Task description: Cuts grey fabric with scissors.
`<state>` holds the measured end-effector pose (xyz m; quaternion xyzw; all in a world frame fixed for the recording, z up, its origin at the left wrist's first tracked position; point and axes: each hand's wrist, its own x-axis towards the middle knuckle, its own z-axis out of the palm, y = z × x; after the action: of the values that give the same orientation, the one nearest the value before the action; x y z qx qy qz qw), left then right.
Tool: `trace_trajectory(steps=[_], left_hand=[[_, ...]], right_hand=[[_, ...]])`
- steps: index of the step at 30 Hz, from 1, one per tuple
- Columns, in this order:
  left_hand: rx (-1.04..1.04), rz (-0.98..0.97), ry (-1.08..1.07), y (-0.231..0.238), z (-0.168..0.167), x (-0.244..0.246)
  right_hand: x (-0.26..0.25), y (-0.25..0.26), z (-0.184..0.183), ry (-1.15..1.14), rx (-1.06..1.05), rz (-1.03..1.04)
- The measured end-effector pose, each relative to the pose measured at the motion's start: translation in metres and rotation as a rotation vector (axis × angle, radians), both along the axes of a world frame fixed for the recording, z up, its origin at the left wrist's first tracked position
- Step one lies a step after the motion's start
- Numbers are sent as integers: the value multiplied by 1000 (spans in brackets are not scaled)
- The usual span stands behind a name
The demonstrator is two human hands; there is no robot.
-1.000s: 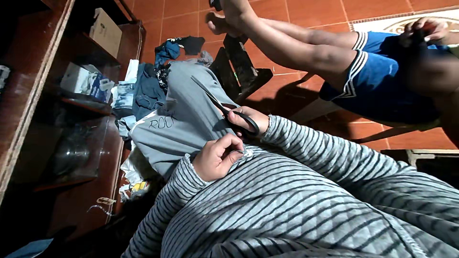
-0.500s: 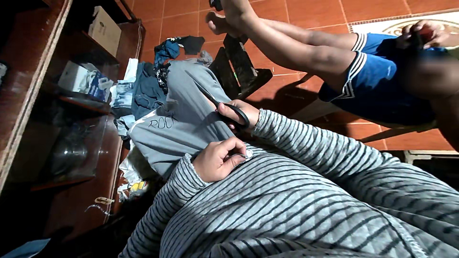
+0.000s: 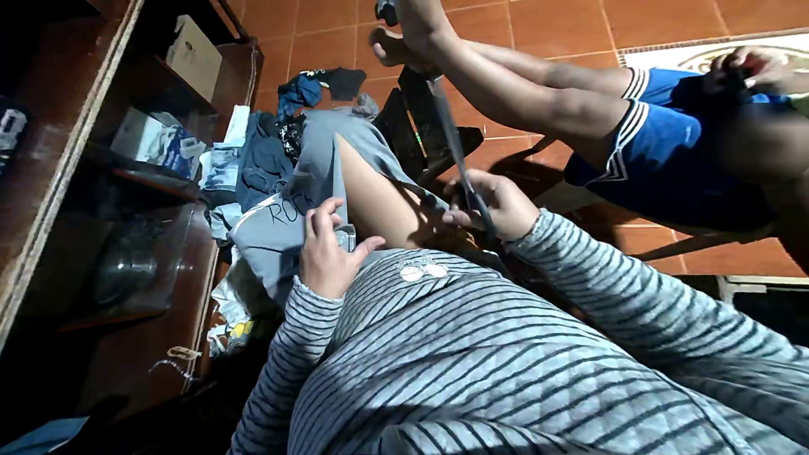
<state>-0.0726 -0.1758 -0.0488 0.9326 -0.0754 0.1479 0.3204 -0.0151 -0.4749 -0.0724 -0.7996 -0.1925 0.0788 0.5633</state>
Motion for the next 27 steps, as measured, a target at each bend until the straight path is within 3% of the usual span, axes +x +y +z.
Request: trace_trajectory(steps=[2, 6, 9, 14, 18, 22, 27], left_hand=[[178, 29, 241, 1, 1, 6], [168, 154, 169, 9, 4, 12], [147, 175, 243, 22, 10, 15], [259, -355, -32, 24, 4, 1], [150, -633, 73, 5, 2, -12], [10, -472, 68, 0, -4, -14], [-80, -400, -45, -6, -10, -16]], right_hand=[[6, 5, -9, -54, 1, -100], [25, 34, -25, -67, -42, -155], [37, 54, -26, -45, -68, -179], [37, 34, -27, -21, -115, -64], [16, 1, -26, 81, -367, 16], [-8, -22, -19, 98, -127, 119], [-13, -29, -8, 460, 171, 551]])
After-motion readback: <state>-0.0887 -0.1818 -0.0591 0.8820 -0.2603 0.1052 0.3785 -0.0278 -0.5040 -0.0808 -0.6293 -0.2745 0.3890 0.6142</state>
